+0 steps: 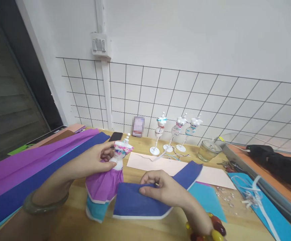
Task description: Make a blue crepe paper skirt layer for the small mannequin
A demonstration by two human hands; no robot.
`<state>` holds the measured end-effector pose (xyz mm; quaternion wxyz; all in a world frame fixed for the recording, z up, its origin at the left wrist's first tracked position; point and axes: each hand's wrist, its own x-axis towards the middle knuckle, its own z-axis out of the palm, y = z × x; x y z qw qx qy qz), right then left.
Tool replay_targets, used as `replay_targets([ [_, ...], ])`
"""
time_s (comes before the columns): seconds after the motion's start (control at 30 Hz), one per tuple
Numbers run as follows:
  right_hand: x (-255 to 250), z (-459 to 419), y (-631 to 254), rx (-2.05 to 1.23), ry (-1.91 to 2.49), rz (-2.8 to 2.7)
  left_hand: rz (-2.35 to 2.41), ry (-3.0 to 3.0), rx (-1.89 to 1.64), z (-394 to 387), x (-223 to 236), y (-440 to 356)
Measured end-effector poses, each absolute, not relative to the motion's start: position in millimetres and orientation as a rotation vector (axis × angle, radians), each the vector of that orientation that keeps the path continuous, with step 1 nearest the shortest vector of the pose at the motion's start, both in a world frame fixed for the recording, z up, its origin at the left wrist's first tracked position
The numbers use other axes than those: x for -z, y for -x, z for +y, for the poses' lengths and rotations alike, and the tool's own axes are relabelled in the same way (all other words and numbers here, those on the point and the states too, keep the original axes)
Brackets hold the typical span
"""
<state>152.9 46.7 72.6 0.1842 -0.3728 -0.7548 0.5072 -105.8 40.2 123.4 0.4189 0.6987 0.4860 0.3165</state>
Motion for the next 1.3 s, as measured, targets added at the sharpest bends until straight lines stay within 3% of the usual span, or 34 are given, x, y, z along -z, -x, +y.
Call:
replay_targets([
  [0.33, -114.2, 37.6, -142.3, -1.365, 0.994, -2.013, 1.023, -1.611, -0.918, 52.2, -101.7, 80.4],
  [0.47, -111.5, 38.6, -135.7, -1.299, 1.054, -1.943, 0.966, -1.563, -0.937, 54.9, -99.8, 78.7],
  [0.9, -103.6, 32.6, -131.2, -1.529, 0.985, -1.903, 0.97, -1.491, -0.968, 43.6, -102.1, 70.4],
  [1.3, -102.8, 33.4, -129.8, -1.335, 1.005, -1.91, 0.88, -1.521, -0.928, 46.7, -93.7, 69.3],
])
